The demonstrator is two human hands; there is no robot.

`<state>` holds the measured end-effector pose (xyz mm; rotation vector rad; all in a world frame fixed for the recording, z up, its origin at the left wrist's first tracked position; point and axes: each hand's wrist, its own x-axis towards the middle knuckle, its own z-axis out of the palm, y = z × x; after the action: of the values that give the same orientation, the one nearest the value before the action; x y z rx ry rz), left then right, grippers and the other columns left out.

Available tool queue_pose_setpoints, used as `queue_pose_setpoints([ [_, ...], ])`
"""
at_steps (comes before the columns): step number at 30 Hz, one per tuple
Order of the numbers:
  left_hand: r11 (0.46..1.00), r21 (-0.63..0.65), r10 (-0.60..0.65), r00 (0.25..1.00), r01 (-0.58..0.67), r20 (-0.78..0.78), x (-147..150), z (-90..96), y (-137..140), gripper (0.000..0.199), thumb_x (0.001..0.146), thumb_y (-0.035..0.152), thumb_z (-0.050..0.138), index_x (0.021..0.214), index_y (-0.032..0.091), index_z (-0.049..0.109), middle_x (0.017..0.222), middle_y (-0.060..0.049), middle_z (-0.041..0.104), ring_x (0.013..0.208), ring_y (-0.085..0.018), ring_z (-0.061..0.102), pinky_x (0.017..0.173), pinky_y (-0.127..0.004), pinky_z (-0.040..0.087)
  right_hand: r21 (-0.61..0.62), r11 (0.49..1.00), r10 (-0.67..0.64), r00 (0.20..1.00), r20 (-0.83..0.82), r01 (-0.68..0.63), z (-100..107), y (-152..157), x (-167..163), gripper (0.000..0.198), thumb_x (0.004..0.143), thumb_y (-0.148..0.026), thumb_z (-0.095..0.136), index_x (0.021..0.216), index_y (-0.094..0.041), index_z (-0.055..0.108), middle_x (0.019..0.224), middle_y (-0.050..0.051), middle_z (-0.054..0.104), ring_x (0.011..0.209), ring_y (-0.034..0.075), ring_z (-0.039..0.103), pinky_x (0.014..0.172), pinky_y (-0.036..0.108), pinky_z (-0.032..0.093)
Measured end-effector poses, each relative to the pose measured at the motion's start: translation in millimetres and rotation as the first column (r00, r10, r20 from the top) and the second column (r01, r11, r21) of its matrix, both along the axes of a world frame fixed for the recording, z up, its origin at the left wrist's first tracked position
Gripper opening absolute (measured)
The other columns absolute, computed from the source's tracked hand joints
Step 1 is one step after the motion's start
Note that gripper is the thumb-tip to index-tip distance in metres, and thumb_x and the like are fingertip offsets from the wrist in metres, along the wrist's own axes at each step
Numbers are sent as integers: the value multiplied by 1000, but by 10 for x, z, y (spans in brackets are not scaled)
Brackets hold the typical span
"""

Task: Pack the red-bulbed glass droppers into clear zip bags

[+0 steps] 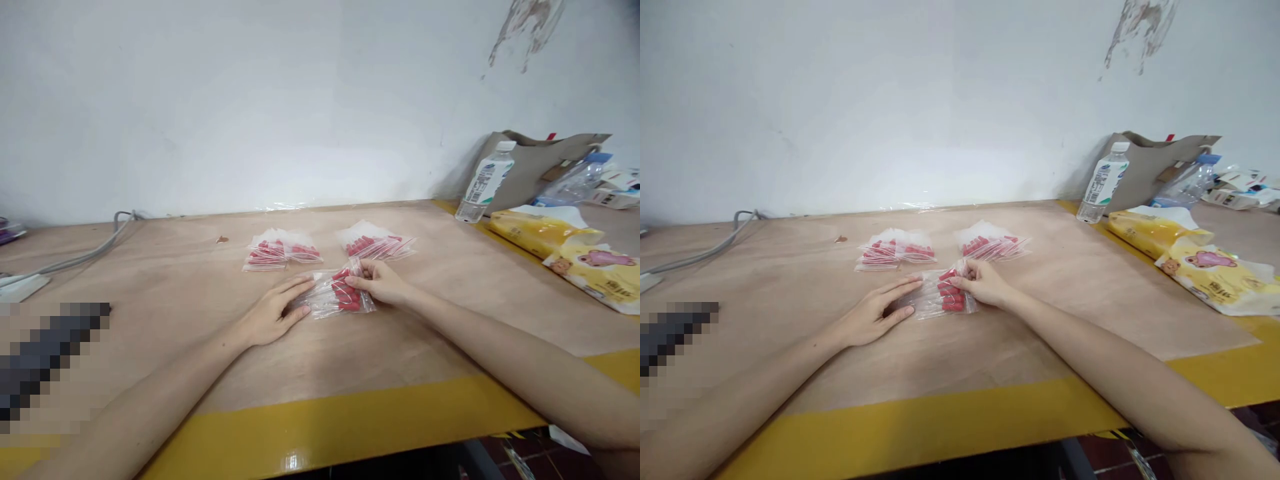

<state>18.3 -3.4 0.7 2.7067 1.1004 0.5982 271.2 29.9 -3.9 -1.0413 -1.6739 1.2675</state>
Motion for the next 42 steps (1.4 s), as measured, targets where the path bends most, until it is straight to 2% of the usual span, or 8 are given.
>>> queue_pose_setpoints([
  [10,1000,-17,9,1000,-9,6,-11,-46,10,40,91,37,43,127,21,49,132,-7,50,123,-23,44,103,-42,37,204,895,-357,911,-205,396,360,390,381,39,69,-56,59,86,-23,46,83,1,60,70,15,58,60,29,46],
  [17,999,-26,30,999,-30,-16,-27,-74,29,41,90,39,43,125,19,52,133,-9,48,124,-23,43,103,-41,37,626,672,-646,727,233,397,317,690,-145,24,91,-39,31,95,-22,46,91,7,62,78,18,58,69,30,41],
  [22,999,-43,32,999,-32,-19,-27,-59,13,40,91,39,42,126,22,51,133,-7,48,124,-24,43,102,-43,37,701,711,-607,550,574,53,180,627,-631,33,94,-34,24,107,-21,51,109,10,60,90,23,57,70,31,38],
  [26,998,-53,24,999,-25,-32,-18,-37,-6,40,92,38,41,127,22,50,134,-7,47,125,-23,41,103,-43,36,694,697,-491,585,645,-180,117,539,-728,33,92,-39,31,104,-21,55,104,8,62,98,23,53,74,30,38],
  [30,995,83,58,998,-61,37,-12,-46,-41,36,90,35,45,122,23,54,138,-8,40,128,-26,35,104,-44,34,722,689,-549,606,576,-63,166,598,-429,39,91,-44,32,97,-18,61,103,10,63,97,23,53,82,34,36],
  [36,907,372,199,980,-196,29,64,8,126,40,86,39,48,121,21,53,136,-11,40,129,-31,31,106,-50,25,632,723,-686,393,612,279,186,861,538,59,76,-62,45,117,-22,59,128,13,51,114,35,45,94,50,29],
  [39,892,398,267,960,-216,-78,200,128,388,49,85,41,49,129,20,45,135,-13,41,129,-33,29,107,-52,15,440,854,-520,491,699,278,71,918,795,77,71,-73,41,128,-23,50,133,13,47,117,33,45,95,44,33],
  [42,898,373,323,925,-234,-198,358,197,688,52,86,45,47,132,21,42,135,-14,41,127,-35,30,105,-56,12,412,868,-495,550,673,278,-63,898,706,77,73,-75,33,128,-23,51,131,13,49,117,31,47,96,43,33],
])
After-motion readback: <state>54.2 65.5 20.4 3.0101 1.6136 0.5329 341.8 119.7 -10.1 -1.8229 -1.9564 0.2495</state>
